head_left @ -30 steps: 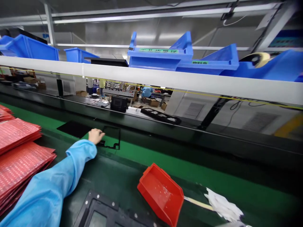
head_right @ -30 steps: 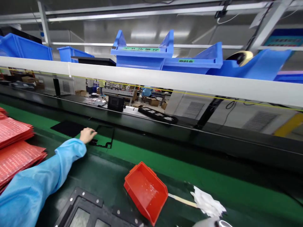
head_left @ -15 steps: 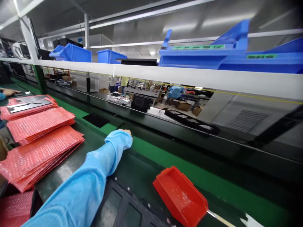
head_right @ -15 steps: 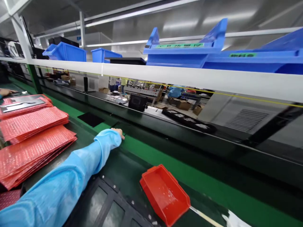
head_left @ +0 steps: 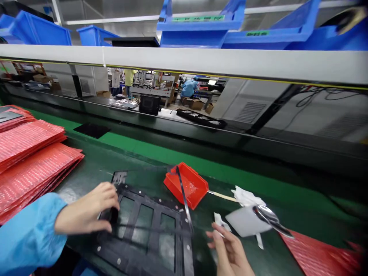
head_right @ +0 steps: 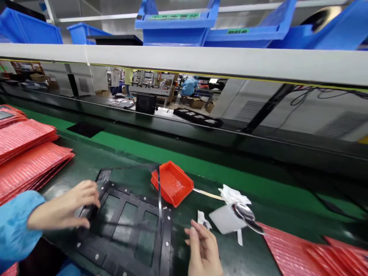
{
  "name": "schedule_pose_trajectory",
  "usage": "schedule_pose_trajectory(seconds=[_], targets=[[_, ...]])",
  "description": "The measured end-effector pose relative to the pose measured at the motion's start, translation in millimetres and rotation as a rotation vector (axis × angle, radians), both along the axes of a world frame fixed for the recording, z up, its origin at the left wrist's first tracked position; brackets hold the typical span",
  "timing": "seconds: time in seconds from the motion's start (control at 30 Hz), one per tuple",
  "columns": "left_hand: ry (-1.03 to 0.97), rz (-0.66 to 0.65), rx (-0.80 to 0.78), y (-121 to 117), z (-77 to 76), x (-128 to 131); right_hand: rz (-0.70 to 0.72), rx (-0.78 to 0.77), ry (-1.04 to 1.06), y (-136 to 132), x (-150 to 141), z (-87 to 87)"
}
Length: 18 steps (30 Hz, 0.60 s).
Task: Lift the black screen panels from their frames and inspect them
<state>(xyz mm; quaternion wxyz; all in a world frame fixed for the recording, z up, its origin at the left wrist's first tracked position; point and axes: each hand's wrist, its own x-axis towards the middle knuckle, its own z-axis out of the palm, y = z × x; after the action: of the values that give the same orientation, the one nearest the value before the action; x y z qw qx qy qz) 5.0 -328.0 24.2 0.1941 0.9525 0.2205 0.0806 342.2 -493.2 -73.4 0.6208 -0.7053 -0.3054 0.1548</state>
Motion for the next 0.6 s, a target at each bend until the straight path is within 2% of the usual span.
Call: schedule_pose_trajectory(seconds=[0.1, 0.23, 0.43, 0.6], targets=[[0.056, -0.056, -0.031, -29.7, -23.4, -2.8, -0.053, 0.004, 0.017, -0.8, -4.1, 3.7], [0.1, -0.137, 0.03, -32.4, -42.9, 4.5, -0.125, 0.055, 0.009, -0.6, -6.2, -0.1], [0.184, -0.177, 0.151, -18.8, -52.2, 11.7, -0.134, 0.062, 0.028, -1.4, -4.3, -3.7], [0.198, -0.156, 0.193, -21.2, -59.2, 13.3, -0.133, 0.037, 0.023, -2.3, -1.4, -5.0]])
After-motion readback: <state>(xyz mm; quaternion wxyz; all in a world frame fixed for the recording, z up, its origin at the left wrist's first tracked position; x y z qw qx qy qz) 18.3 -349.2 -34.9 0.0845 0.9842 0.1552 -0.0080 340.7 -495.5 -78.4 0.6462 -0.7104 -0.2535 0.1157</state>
